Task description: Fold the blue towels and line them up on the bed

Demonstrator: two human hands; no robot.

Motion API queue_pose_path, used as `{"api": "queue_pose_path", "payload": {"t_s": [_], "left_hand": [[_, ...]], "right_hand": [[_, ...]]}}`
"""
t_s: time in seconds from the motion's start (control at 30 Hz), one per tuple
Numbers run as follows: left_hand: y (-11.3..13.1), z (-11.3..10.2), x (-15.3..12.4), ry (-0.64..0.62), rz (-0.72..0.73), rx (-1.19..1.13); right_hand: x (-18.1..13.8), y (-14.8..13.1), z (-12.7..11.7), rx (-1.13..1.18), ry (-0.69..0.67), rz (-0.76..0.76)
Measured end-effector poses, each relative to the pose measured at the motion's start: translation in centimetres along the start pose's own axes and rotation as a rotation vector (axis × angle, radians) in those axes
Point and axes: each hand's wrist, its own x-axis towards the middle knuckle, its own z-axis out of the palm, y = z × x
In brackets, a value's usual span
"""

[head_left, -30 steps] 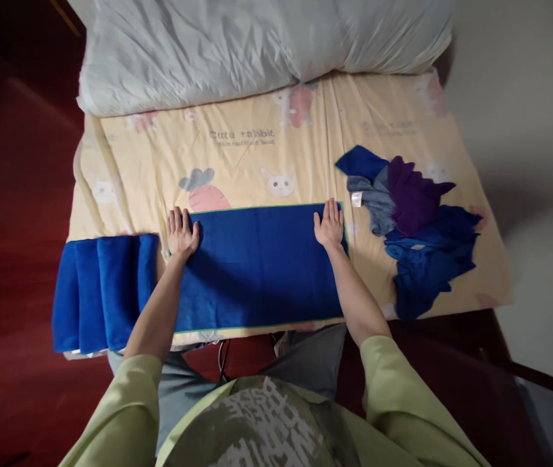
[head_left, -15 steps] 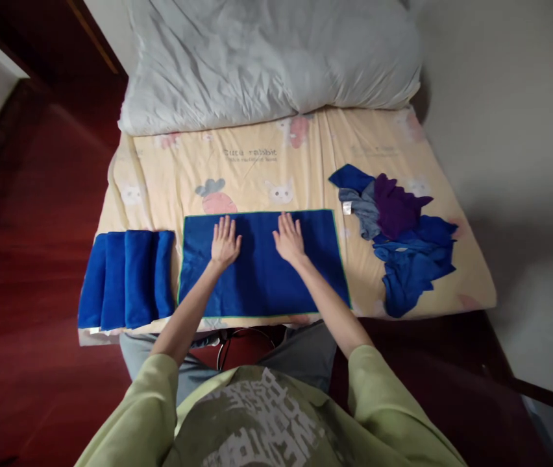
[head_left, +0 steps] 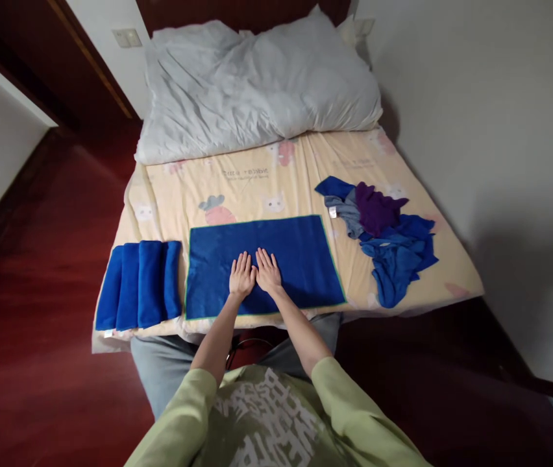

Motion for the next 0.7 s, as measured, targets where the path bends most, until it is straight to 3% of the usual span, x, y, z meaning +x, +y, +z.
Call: {"api": "queue_pose_path", "payload": {"t_s": [0.17, 0.4, 0.7], "left_hand": [[-3.6, -1.4, -2.3, 0.053, -0.092, 0.022], [-8.2, -3.2, -6.4, 0.126, -0.251, 0.049], [-10.3, -5.0, -12.0, 0.186, -0.313, 0.031]], "right_hand": [[-1.4, 2.0, -0.5, 0.005, 0.062, 0.041], [-5.3, 8.5, -2.8, -0.054, 0.105, 0.194], [-12.3, 15.4, -4.4, -0.142, 0.176, 0.319]]}}
